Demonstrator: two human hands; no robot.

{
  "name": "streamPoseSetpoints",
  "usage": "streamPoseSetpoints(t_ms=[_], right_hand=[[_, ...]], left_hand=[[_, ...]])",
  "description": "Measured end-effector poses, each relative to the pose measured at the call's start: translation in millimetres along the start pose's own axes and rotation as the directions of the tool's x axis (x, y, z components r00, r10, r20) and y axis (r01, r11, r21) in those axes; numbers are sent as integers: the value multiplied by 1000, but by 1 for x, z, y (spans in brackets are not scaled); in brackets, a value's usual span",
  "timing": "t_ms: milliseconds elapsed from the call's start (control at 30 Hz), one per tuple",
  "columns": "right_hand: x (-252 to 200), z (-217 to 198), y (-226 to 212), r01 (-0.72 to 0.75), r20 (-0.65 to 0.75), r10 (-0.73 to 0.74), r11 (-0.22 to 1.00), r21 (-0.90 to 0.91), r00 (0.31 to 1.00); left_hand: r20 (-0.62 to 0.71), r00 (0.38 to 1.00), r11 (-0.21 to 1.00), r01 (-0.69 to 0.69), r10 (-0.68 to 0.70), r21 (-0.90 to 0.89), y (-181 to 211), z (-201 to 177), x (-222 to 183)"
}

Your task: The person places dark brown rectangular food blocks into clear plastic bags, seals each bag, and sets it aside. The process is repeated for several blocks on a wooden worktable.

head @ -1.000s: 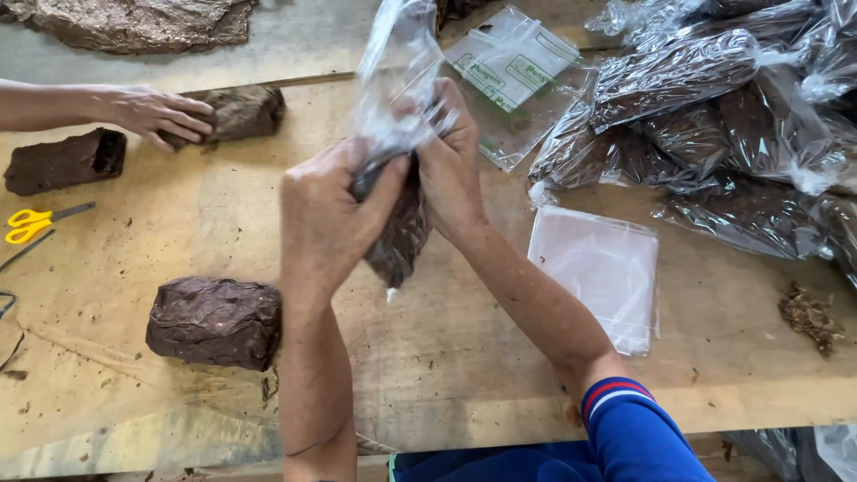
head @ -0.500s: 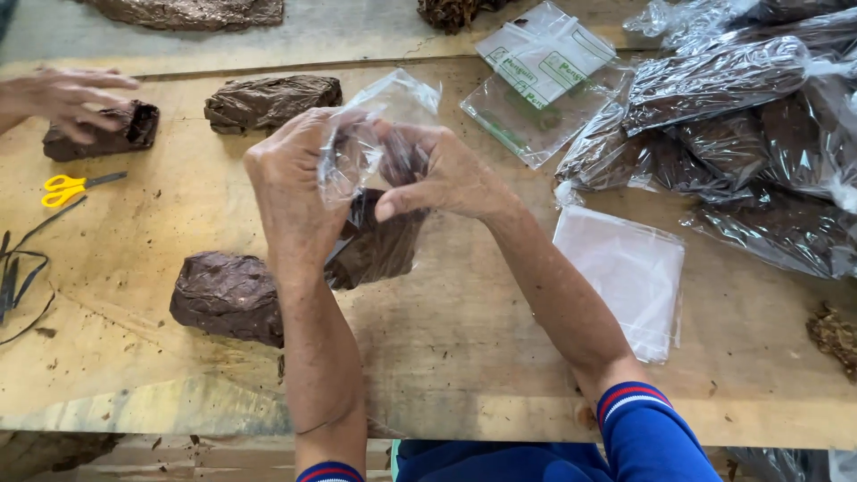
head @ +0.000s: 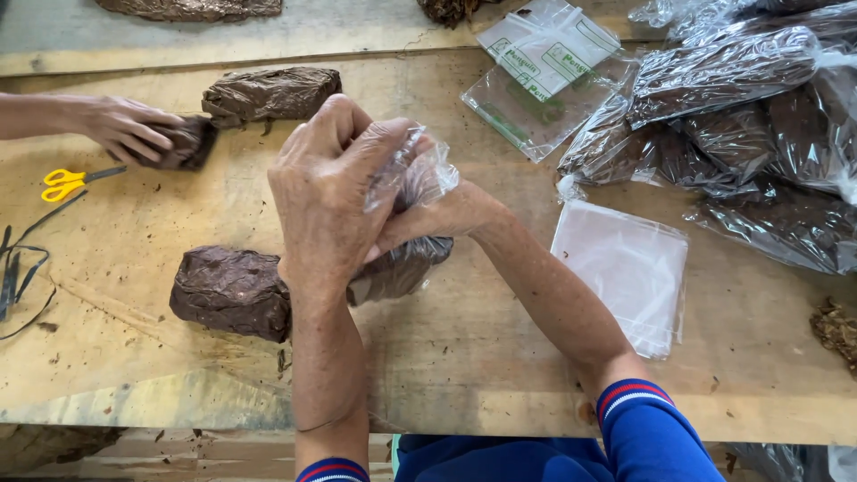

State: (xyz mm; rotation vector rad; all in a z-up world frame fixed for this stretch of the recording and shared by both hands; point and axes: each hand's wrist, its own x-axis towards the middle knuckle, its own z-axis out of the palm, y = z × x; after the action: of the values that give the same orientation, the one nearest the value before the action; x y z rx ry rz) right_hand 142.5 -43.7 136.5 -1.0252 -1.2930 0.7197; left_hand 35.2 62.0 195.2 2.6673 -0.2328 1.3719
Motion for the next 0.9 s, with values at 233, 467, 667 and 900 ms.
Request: streamPoseSetpoints(t_ms=[233, 467, 667, 900], right_hand=[[-5, 0, -17, -55, 49, 53, 998, 40, 997], [-16, -31, -14, -199, -236, 94, 860, -470, 967], [-30, -55, -18, -248, -456, -120, 704, -665, 882], [-38, -54, -54, -96, -504, -568, 597, -796, 650]], left_hand=[[-92, 992, 987, 76, -89, -141, -16, 13, -5], [-149, 963, 969, 206, -225, -135, -20, 13, 3], [-93, 934, 917, 314, -345, -247, -13, 25, 8], [513, 755, 162, 613, -408, -773, -3, 40, 10]])
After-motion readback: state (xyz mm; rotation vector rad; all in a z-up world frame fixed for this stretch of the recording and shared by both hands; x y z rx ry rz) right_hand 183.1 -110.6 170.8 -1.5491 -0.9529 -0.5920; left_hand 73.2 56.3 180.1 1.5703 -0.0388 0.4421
